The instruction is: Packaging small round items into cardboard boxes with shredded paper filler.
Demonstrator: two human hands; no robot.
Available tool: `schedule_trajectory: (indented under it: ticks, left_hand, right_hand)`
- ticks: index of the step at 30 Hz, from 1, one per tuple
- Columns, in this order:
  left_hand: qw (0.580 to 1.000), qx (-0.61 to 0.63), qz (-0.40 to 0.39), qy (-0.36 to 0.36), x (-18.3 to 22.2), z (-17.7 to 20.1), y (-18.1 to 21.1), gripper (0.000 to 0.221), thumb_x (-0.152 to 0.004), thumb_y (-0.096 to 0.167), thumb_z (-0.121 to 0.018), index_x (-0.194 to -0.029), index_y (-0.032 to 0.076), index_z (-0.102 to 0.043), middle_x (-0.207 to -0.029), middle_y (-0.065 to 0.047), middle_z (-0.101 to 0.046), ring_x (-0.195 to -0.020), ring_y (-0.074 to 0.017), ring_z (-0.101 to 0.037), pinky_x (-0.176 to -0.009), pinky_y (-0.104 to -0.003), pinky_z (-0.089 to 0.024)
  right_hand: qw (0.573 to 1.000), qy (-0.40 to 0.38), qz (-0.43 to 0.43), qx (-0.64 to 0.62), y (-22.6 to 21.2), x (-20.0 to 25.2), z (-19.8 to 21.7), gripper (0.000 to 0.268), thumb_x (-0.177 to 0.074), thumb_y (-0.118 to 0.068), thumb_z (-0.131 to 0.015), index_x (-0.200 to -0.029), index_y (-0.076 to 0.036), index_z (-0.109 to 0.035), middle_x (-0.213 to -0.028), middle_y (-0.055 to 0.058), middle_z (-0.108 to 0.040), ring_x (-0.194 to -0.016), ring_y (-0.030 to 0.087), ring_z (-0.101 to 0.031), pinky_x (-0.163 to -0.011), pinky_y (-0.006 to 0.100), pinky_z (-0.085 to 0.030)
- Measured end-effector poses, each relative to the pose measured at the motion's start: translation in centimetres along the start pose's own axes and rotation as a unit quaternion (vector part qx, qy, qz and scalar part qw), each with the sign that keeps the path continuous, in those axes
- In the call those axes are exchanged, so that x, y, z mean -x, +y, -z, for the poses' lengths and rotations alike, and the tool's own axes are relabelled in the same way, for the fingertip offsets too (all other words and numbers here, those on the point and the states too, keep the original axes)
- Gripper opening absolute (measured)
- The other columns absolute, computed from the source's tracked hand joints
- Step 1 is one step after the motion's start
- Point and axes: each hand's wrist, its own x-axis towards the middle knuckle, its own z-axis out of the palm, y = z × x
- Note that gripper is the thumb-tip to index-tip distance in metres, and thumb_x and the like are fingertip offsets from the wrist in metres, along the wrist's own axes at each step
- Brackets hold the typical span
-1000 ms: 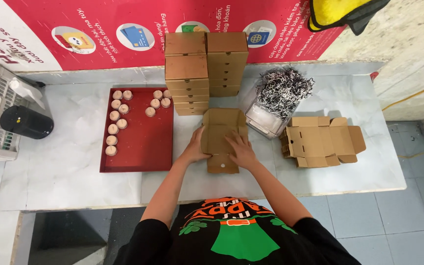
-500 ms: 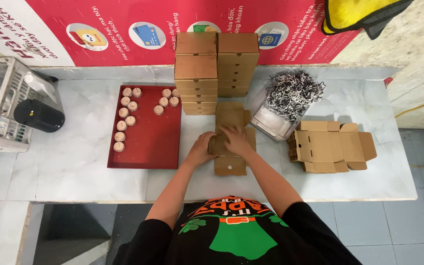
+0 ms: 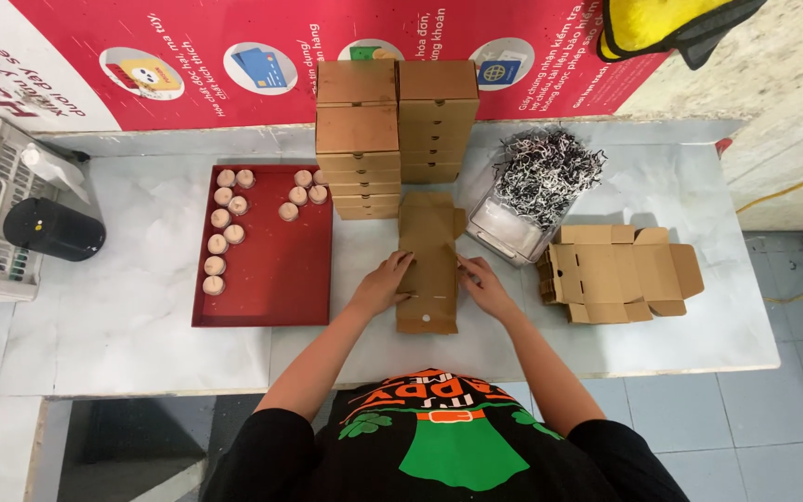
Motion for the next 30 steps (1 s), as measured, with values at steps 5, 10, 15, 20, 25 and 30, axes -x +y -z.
schedule_trajectory:
  ticks: [5,10,15,20,25,30]
  left_hand:
    - [0.999,0.010,-0.020,-0.041,-0.5,-0.3,-1.5,0.116,-0.066,0.023,-0.092,-0.158,0.007,-0.023,-0.158,-0.014,-0.030,-0.135,-0.0354,-0.047,-0.107,-0.043,-0.047]
    - [0.991,-0.006,-0.027,-0.132,-0.4,2.5,-0.6,0.154,-0.046,0.032,-0.100,-0.161,0.005,-0.002,-0.168,-0.021,-0.010,-0.140,-0.0413,-0.037,-0.115,-0.047,-0.039]
    - [0.986,-0.008,-0.072,-0.151,0.7,5.2,0.5,0.167,-0.035,0.042,-0.103,-0.160,0.010,0.003,-0.165,-0.022,-0.002,-0.154,-0.0430,-0.014,-0.125,-0.047,-0.027]
    - [0.989,-0.013,-0.114,-0.092,0.7,1.4,-0.6,0.150,-0.054,0.044,-0.098,-0.164,0.010,0.000,-0.168,-0.025,0.002,-0.157,-0.0427,-0.008,-0.125,-0.047,-0.026]
    - [0.992,-0.001,-0.094,-0.079,0.6,1.5,0.3,0.136,-0.069,0.042,-0.091,-0.163,0.009,0.000,-0.169,-0.025,0.005,-0.157,-0.0410,-0.006,-0.124,-0.046,-0.026]
    - [0.992,-0.031,-0.050,-0.115,0.5,2.9,1.8,0.128,-0.069,0.042,-0.088,-0.160,0.010,-0.004,-0.167,-0.023,0.002,-0.156,-0.0391,-0.010,-0.123,-0.044,-0.028]
  right_hand:
    - [0.987,-0.154,0.049,0.017,-3.0,-1.2,2.1,0.098,-0.075,-0.008,-0.076,-0.161,-0.016,-0.029,-0.120,0.013,-0.049,-0.098,0.025,-0.056,-0.084,0.034,-0.054]
    - [0.986,-0.140,-0.005,0.085,-5.4,-1.7,1.5,0.118,-0.060,-0.024,-0.096,-0.155,-0.019,-0.026,-0.110,0.009,-0.058,-0.092,0.023,-0.060,-0.081,0.035,-0.054]
    - [0.984,-0.138,-0.068,0.089,-6.0,-1.4,1.4,0.116,-0.059,-0.034,-0.098,-0.155,-0.026,-0.033,-0.097,0.007,-0.063,-0.086,0.022,-0.061,-0.080,0.036,-0.054]
    - [0.984,-0.141,-0.061,0.085,-6.2,-1.1,1.8,0.120,-0.064,-0.035,-0.095,-0.160,-0.023,-0.025,-0.097,0.011,-0.064,-0.087,0.024,-0.061,-0.081,0.037,-0.053]
    - [0.984,-0.178,-0.017,0.008,-4.7,-0.9,1.2,0.118,-0.083,-0.040,-0.081,-0.168,-0.017,-0.002,-0.109,0.017,-0.065,-0.091,0.029,-0.060,-0.085,0.040,-0.052]
    - [0.981,-0.161,0.007,0.103,-7.2,0.9,1.5,0.127,-0.081,-0.035,-0.086,-0.162,-0.017,0.010,-0.125,0.029,-0.054,-0.112,0.037,-0.058,-0.102,0.042,-0.048]
